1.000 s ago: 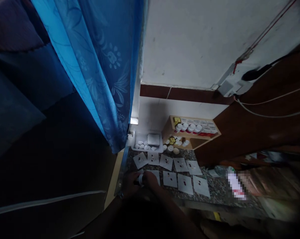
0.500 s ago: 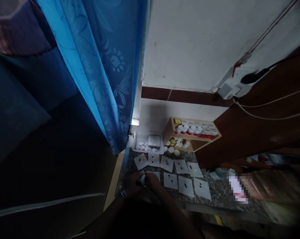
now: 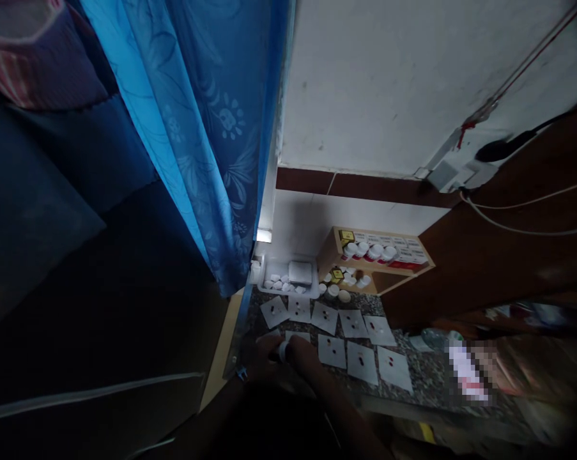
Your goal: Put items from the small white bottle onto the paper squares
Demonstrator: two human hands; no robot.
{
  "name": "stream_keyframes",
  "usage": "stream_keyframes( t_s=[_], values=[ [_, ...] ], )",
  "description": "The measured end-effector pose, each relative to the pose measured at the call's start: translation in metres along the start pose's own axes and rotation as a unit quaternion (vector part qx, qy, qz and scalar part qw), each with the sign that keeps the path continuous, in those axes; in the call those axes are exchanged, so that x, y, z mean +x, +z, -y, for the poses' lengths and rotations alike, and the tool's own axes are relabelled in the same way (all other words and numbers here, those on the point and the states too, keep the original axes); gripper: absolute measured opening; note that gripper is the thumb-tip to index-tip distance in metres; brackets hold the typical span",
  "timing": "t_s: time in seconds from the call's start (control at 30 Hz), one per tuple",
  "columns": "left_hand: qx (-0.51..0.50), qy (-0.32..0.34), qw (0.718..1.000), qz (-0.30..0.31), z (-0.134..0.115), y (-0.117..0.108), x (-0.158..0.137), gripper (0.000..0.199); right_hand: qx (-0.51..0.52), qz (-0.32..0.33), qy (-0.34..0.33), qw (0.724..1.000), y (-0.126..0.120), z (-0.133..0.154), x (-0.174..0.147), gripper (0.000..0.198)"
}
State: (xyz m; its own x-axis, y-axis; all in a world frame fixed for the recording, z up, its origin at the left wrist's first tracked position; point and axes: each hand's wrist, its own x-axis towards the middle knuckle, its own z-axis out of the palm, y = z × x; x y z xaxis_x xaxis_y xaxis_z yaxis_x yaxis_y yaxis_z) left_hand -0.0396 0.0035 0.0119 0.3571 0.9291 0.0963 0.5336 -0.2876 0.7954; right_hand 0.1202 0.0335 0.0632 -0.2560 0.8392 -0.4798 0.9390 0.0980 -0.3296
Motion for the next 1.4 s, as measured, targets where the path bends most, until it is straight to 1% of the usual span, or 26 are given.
stream_keyframes(
  t_s=[0.13,0.2,0.4,0.5,0.57,0.73,0.9,1.0,1.1,1.2,1.27,1.33,1.4],
  values=[
    [0.022,0.013,1.000,0.010,-0.002,0.000,0.002,0.056,-0.002,-0.039,-0.033,0.999,0.004,-0.003,-0.007,0.021],
    [0.039,0.016,0.999,0.010,-0.003,0.000,0.002,0.056,-0.001,-0.051,-0.036,0.998,0.005,-0.006,-0.009,0.022],
    [0.068,0.039,0.997,0.026,-0.008,-0.001,0.002,0.058,-0.023,-0.012,0.019,0.999,-0.001,-0.010,-0.008,0.019],
    [0.062,0.046,0.997,0.011,-0.010,-0.004,0.002,0.058,-0.009,-0.026,0.033,0.999,-0.001,-0.008,-0.006,0.021],
    [0.059,0.053,0.997,0.005,-0.011,-0.005,0.003,0.058,0.006,-0.034,0.023,0.999,0.002,-0.008,-0.007,0.022],
    [0.063,0.062,0.996,0.012,-0.010,-0.005,0.002,0.056,0.051,-0.064,-0.037,0.996,0.010,-0.010,-0.011,0.022],
    [0.064,0.048,0.997,-0.006,-0.009,-0.002,0.002,0.053,0.079,-0.089,-0.081,0.990,0.011,-0.011,-0.017,0.025],
    [0.046,0.050,0.998,-0.005,-0.011,-0.002,0.001,0.054,0.098,-0.107,-0.098,0.984,0.010,-0.012,-0.020,0.026],
    [0.019,0.023,0.999,-0.023,-0.013,-0.004,0.001,0.055,0.107,-0.120,-0.109,0.981,0.010,-0.013,-0.022,0.027],
    [0.003,-0.003,0.999,-0.036,-0.014,-0.009,0.001,0.053,0.109,-0.107,-0.108,0.982,0.009,-0.013,-0.021,0.028],
    [0.007,-0.002,1.000,-0.029,-0.014,-0.012,0.001,0.054,0.101,-0.091,-0.118,0.984,0.008,-0.012,-0.018,0.029],
    [0.026,0.014,0.999,-0.018,-0.014,-0.013,0.000,0.056,0.078,-0.055,-0.115,0.989,0.007,-0.011,-0.014,0.030],
    [0.047,0.033,0.998,-0.002,-0.013,-0.012,-0.001,0.057,0.051,0.005,-0.093,0.994,0.006,-0.009,-0.009,0.030]
  ],
)
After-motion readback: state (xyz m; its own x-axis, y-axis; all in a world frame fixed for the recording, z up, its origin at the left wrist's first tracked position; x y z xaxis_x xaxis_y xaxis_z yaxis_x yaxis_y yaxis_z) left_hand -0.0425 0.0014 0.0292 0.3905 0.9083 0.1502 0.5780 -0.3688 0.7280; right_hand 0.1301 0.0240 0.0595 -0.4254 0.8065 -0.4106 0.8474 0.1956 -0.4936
